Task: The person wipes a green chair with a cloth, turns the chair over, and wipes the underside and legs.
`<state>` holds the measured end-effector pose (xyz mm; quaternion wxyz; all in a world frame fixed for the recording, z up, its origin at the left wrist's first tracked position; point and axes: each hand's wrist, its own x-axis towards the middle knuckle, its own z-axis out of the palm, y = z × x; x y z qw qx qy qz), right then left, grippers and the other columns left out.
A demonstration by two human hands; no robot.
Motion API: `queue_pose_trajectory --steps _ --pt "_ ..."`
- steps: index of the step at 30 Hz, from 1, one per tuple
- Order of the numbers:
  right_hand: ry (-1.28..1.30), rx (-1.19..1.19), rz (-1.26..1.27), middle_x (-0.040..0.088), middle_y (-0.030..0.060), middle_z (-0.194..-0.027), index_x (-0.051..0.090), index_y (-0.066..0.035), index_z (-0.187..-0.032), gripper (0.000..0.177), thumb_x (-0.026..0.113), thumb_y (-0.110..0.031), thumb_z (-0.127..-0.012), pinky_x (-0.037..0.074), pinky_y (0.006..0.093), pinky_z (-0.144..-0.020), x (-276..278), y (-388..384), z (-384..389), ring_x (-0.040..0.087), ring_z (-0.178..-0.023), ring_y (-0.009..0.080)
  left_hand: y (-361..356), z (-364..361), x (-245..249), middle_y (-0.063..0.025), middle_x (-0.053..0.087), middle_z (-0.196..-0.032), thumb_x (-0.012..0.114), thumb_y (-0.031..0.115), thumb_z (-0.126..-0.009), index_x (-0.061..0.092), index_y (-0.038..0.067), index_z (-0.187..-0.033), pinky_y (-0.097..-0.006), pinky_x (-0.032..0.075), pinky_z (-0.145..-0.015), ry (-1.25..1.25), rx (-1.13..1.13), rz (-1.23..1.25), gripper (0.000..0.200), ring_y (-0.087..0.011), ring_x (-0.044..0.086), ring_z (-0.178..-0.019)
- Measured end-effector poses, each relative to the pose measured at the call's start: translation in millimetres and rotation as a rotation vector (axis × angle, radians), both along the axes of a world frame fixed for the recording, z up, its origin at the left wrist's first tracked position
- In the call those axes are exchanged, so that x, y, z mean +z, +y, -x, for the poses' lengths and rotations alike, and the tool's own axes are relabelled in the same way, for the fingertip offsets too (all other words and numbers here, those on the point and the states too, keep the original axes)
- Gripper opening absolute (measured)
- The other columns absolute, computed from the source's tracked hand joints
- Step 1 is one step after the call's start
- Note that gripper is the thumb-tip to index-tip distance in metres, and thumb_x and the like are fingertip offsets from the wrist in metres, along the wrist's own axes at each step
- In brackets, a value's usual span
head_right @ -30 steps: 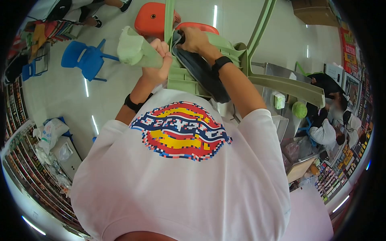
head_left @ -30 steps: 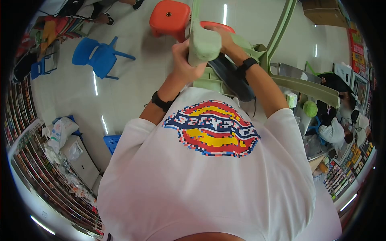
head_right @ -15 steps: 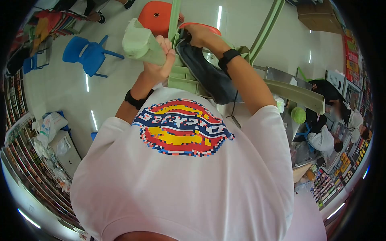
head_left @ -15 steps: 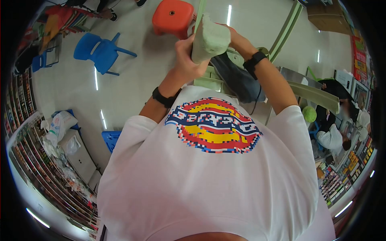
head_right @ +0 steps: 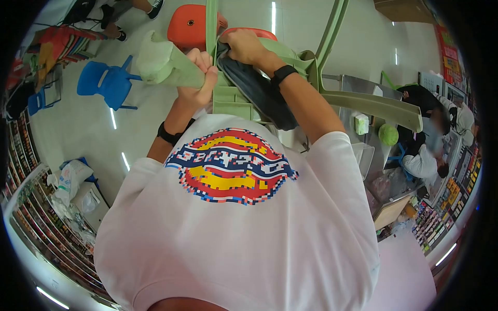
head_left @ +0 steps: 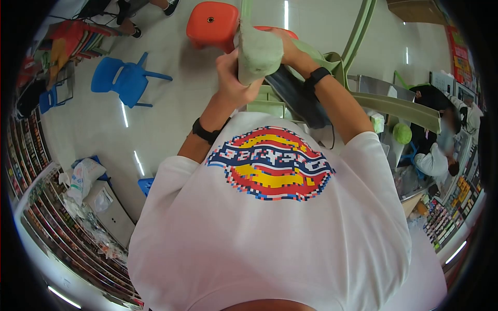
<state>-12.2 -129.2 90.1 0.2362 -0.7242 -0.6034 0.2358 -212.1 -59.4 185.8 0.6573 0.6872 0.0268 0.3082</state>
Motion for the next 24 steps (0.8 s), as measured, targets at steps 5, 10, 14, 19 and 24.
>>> queue_pose_trajectory --steps 5,10,14,19,24 --pt "-0.085 -0.003 -0.074 0.071 0.0220 -0.088 0.072 -0.003 -0.103 0.029 0.072 -0.010 -0.074 0.053 0.0532 -0.077 1 -7 -6 0.067 -0.087 0.0446 0 -8 0 -0.0028 0.036 -0.077 0.054 -0.016 -0.089 0.037 0.003 -0.085 -0.0297 0.030 -0.060 -0.025 0.033 -0.106 0.026 -0.0132 0.037 -0.067" --pt "0.258 -0.156 -0.141 0.070 0.0235 -0.091 0.069 0.000 -0.106 0.034 0.077 -0.010 -0.075 0.052 0.0514 -0.079 24 -16 8 0.065 -0.092 0.0460 -4 -11 1 -0.0038 0.037 -0.080 0.055 -0.017 -0.088 0.038 0.004 -0.086 -0.0296 0.031 -0.062 -0.021 0.018 -0.033 0.027 -0.0139 0.037 -0.069" --pt "0.121 -0.086 -0.184 0.070 0.0233 -0.092 0.067 0.000 -0.106 0.040 0.082 -0.010 -0.070 0.051 0.0508 -0.080 -6 -6 -2 0.065 -0.094 0.0458 -3 -12 1 -0.0034 0.038 -0.078 0.055 -0.017 -0.087 0.037 0.005 -0.085 -0.0290 0.029 -0.060 -0.068 0.033 -0.113 0.028 -0.0129 0.036 -0.068" --pt "0.185 -0.015 -0.143 0.070 0.0221 -0.091 0.068 -0.001 -0.105 0.040 0.082 -0.008 -0.068 0.051 0.0512 -0.081 2 0 -3 0.066 -0.093 0.0447 -5 -4 -4 -0.0014 0.036 -0.075 0.055 -0.016 -0.087 0.037 0.005 -0.084 -0.0272 0.028 -0.059 -0.014 0.045 -0.073 0.029 -0.0109 0.034 -0.065" --pt "-0.004 0.016 -0.244 0.072 0.0195 -0.092 0.070 -0.004 -0.104 0.036 0.071 -0.002 -0.068 0.053 0.0520 -0.081 11 -6 3 0.067 -0.093 0.0441 -6 -2 -5 -0.0019 0.038 -0.075 0.055 -0.016 -0.087 0.037 0.006 -0.084 -0.0280 0.029 -0.059 -0.013 0.083 -0.083 0.029 -0.0108 0.035 -0.065"
